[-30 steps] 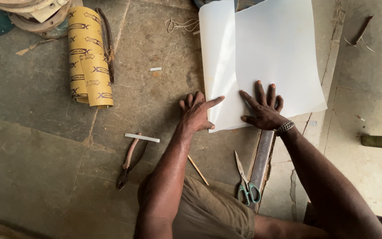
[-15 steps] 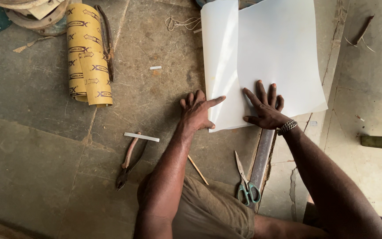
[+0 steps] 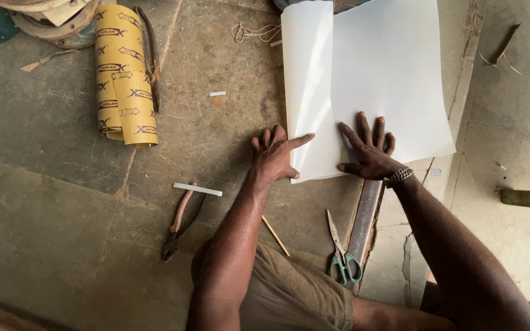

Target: The person sits on the workshop floor with a large white plastic sheet, folds it, and cuts it with scissors. They trim the sheet's edge and cut narrow strips off the side, holding the sheet against a workbench while cutting.

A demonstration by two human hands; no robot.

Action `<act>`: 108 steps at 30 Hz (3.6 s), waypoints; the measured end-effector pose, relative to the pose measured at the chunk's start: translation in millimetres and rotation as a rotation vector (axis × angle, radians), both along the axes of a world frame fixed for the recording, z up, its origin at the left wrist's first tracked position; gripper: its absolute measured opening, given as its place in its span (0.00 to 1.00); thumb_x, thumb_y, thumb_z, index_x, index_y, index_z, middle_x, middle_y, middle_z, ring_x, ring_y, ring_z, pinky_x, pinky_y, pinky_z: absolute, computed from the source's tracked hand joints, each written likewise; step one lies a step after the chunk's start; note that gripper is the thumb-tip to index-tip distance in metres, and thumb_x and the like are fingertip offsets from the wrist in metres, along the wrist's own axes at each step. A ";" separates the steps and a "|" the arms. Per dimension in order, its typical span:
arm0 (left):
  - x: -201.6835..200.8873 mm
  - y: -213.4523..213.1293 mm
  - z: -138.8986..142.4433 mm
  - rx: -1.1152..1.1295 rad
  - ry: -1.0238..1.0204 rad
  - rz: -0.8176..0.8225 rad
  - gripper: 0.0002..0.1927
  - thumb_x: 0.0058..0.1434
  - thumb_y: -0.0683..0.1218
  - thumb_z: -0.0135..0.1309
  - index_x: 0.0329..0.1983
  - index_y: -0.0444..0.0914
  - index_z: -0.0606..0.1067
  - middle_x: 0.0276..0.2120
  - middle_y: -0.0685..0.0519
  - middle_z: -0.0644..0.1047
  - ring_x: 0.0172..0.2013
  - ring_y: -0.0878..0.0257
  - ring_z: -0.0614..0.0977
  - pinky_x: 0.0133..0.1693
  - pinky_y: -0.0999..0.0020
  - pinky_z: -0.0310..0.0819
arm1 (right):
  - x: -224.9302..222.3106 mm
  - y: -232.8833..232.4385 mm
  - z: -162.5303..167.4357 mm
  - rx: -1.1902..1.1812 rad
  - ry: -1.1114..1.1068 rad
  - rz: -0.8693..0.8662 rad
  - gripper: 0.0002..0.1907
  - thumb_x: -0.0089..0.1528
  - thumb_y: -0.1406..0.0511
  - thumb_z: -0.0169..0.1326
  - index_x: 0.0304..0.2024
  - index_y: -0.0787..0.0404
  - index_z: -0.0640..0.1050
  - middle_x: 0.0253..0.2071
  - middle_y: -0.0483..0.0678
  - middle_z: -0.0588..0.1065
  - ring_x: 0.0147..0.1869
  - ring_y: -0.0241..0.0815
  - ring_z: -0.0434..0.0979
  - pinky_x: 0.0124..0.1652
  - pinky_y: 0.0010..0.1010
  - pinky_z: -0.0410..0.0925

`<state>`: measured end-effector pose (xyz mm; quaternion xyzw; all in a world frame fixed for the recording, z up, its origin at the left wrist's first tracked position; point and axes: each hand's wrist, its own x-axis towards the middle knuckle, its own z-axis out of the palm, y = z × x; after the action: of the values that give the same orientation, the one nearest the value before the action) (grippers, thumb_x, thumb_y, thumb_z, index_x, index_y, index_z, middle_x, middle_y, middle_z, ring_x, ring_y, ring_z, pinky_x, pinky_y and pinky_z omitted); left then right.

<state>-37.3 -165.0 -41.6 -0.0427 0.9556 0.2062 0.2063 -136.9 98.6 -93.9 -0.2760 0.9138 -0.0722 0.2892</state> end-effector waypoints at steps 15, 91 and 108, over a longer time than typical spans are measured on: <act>-0.4 0.5 1.4 -0.002 -0.002 0.003 0.58 0.33 0.53 0.81 0.67 0.77 0.64 0.54 0.55 0.64 0.56 0.54 0.63 0.56 0.49 0.55 | 2.2 -2.4 2.5 -0.003 0.018 0.000 0.64 0.48 0.38 0.63 0.76 0.30 0.39 0.78 0.57 0.20 0.77 0.69 0.06 0.65 0.79 0.26; -0.8 2.1 -18.9 -0.127 -0.015 -0.180 0.67 0.40 0.53 0.78 0.77 0.69 0.47 0.57 0.43 0.60 0.55 0.49 0.62 0.54 0.44 0.53 | 4.0 -4.1 -4.8 -0.024 0.009 -0.050 0.63 0.47 0.34 0.61 0.76 0.30 0.42 0.79 0.54 0.21 0.76 0.67 0.05 0.64 0.79 0.24; 2.1 3.2 -11.3 -0.099 0.019 -0.147 0.66 0.41 0.51 0.77 0.77 0.71 0.47 0.57 0.45 0.61 0.55 0.49 0.63 0.56 0.44 0.54 | 12.6 -17.3 10.2 -0.030 0.052 -0.125 0.70 0.43 0.37 0.67 0.77 0.33 0.39 0.80 0.52 0.23 0.78 0.69 0.08 0.64 0.82 0.26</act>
<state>-35.2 -161.7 -52.9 0.0191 0.9671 0.1433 0.2095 -124.3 81.4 -83.7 -0.2246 0.9352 -0.0965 0.2563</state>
